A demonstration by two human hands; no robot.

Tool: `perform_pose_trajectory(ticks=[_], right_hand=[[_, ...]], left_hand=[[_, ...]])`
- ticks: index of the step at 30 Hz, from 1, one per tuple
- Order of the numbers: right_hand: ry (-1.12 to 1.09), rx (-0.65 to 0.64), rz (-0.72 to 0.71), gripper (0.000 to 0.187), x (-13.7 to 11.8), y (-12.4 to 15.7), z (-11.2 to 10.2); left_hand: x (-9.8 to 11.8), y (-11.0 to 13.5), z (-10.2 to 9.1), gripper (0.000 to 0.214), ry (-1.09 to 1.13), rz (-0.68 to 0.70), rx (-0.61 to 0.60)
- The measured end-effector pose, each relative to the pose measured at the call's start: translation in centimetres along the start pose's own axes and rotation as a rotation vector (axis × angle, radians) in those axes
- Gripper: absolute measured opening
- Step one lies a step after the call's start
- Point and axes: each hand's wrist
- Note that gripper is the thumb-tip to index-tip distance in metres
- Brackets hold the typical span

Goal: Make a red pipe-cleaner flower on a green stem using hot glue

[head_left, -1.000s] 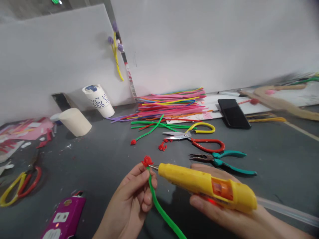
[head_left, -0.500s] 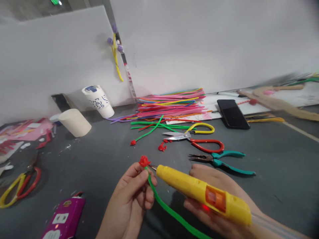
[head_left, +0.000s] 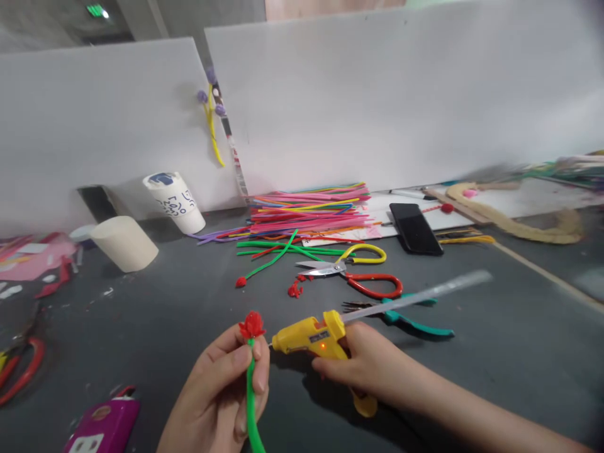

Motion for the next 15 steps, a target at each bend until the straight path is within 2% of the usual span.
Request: perform_pose_trajectory(ticks=[6,8,10,11,13,15], right_hand=[[0.4,0.074,-0.078,0.05,-1.3,0.4,-1.9],[0.476,0.118,-0.135,0.043,-1.5,-0.5,-3.0],[0.532,0.194,-0.213,0.02,-1.6,-2.2,-4.0],[0.555,0.216,-0.256,0.015,-1.6,-3.2,-4.3],[0.593,0.215,-0.329,0.014,-1.3,-5.2,-4.7],[0.615,0.188,-0.383,0.02,-0.8,-7.0,-4.5]], left_hand=[[-0.6,-0.6,-0.7,0.012,0.029,-0.01,0.01],[-0.7,-0.9,-0.8,0.014,0.033,-0.009,0.008],[-0.7,-1.0,-0.7,0.014,0.024,-0.002,0.022],[-0.6,-1.0,-0.6,0.013,0.016,0.004,0.032],[-0.6,-0.9,-0.3,0.01,0.002,0.021,0.05],[-0.5,-0.8,0.0,0.011,-0.01,0.036,0.073]])
Point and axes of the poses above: each hand's wrist, its own y-axis away from the middle knuckle, its own z-axis out of the palm, x = y × z, and after that the axes turned 1 degree about y, right-handed
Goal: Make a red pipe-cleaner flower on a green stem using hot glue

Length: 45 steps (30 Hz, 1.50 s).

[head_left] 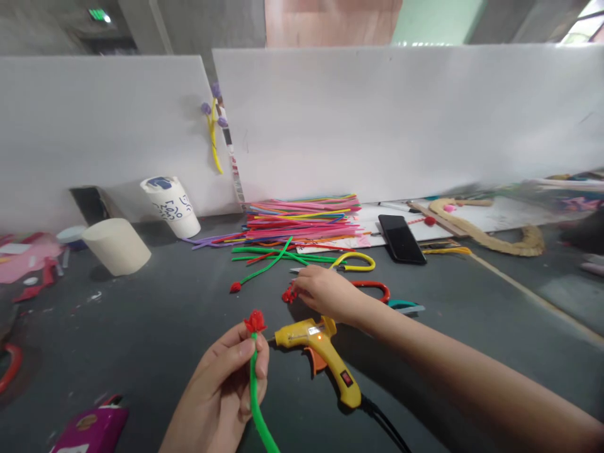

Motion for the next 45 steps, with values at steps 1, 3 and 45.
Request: perform_pose_trajectory(ticks=[1,3,45], right_hand=[[0.0,-0.005,-0.02,0.024,0.3,-0.5,0.4],[-0.018,-0.012,-0.04,0.027,0.6,-1.0,1.2],[-1.371,0.259,0.21,0.03,-5.3,4.0,-1.6]], left_hand=[[0.0,0.0,0.1,0.011,-0.002,0.006,0.013],[0.0,0.1,0.3,0.011,0.003,0.014,0.036],[-1.0,-0.3,1.0,0.009,0.067,0.171,0.074]])
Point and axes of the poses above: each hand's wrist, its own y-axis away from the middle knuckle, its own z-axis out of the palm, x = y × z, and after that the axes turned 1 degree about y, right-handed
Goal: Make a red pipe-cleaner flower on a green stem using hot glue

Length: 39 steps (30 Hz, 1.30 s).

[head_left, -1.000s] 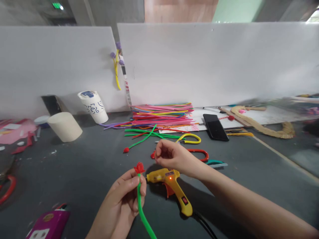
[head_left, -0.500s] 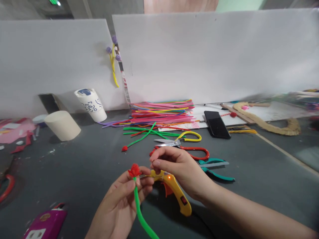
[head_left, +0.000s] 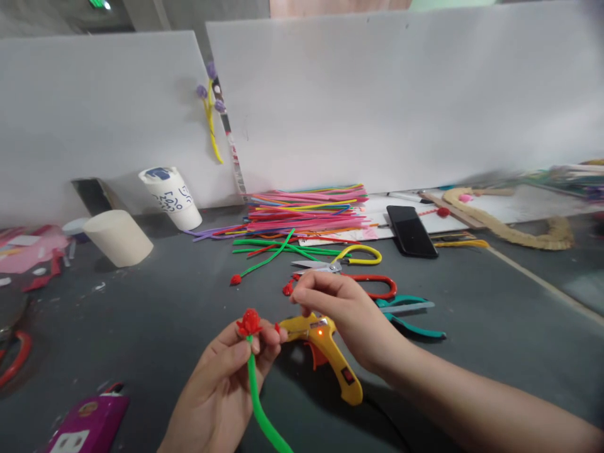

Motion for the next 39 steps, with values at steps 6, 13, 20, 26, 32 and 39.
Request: perform_pose_trajectory(ticks=[6,13,20,26,32,39], right_hand=[[0.205,-0.084,-0.092,0.009,-0.6,0.1,-0.3],[0.306,-0.191,-0.14,0.008,-1.2,0.5,-0.5],[0.294,-0.105,-0.311,0.014,-1.8,1.1,-0.4],[0.38,-0.088,-0.551,0.017,-0.6,1.3,0.5],[0.454,-0.087,-0.626,0.013,-0.2,1.2,0.3],[0.546,-0.085,-0.721,0.012,-0.1,1.1,0.4]], left_hand=[[0.1,0.0,0.0,0.01,0.022,-0.004,0.012],[-0.1,0.0,0.5,0.005,0.029,-0.103,-0.012],[-0.8,-0.6,-0.9,0.012,0.026,-0.172,-0.037],[-1.2,-0.5,-1.2,0.018,0.093,-0.251,-0.029],[-1.2,-0.4,-1.0,0.027,0.102,-0.293,0.023],[-1.4,-0.4,-1.3,0.027,0.097,-0.334,0.034]])
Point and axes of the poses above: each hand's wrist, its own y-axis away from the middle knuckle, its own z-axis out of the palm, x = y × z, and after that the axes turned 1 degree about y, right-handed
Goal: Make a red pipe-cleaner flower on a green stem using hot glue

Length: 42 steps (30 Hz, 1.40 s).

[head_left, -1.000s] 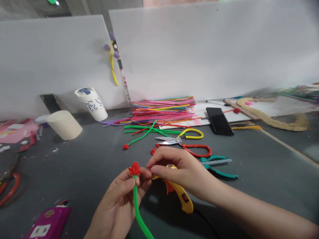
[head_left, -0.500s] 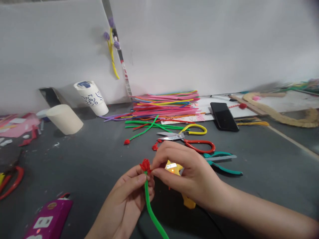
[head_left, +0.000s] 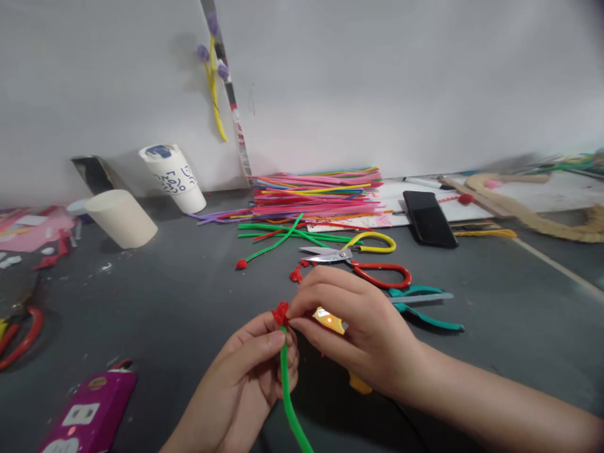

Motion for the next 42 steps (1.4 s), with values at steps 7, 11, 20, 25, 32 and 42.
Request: perform_pose_trajectory(ticks=[7,11,20,25,32,42], right_hand=[[0.105,0.011,-0.078,0.01,0.2,0.17,0.1],[0.143,0.011,-0.113,0.01,0.32,0.25,0.16],[0.136,-0.007,-0.108,0.005,0.38,0.14,0.06],[0.162,0.02,-0.156,0.004,0.22,0.27,0.11],[0.23,0.031,-0.193,0.007,0.06,0.45,0.32],[0.262,-0.004,-0.17,0.012,-0.1,0.34,0.0]], left_hand=[[0.12,0.05,-0.19,0.024,-0.02,-0.013,-0.038],[0.17,0.17,-0.18,0.022,-0.033,-0.018,-0.058],[0.26,-0.04,-0.17,0.021,-0.053,0.006,-0.057],[0.33,0.1,0.0,0.011,-0.074,0.048,-0.119],[0.29,0.22,0.09,0.007,-0.195,0.111,-0.17],[0.53,0.36,0.33,0.007,-0.276,0.135,-0.137]])
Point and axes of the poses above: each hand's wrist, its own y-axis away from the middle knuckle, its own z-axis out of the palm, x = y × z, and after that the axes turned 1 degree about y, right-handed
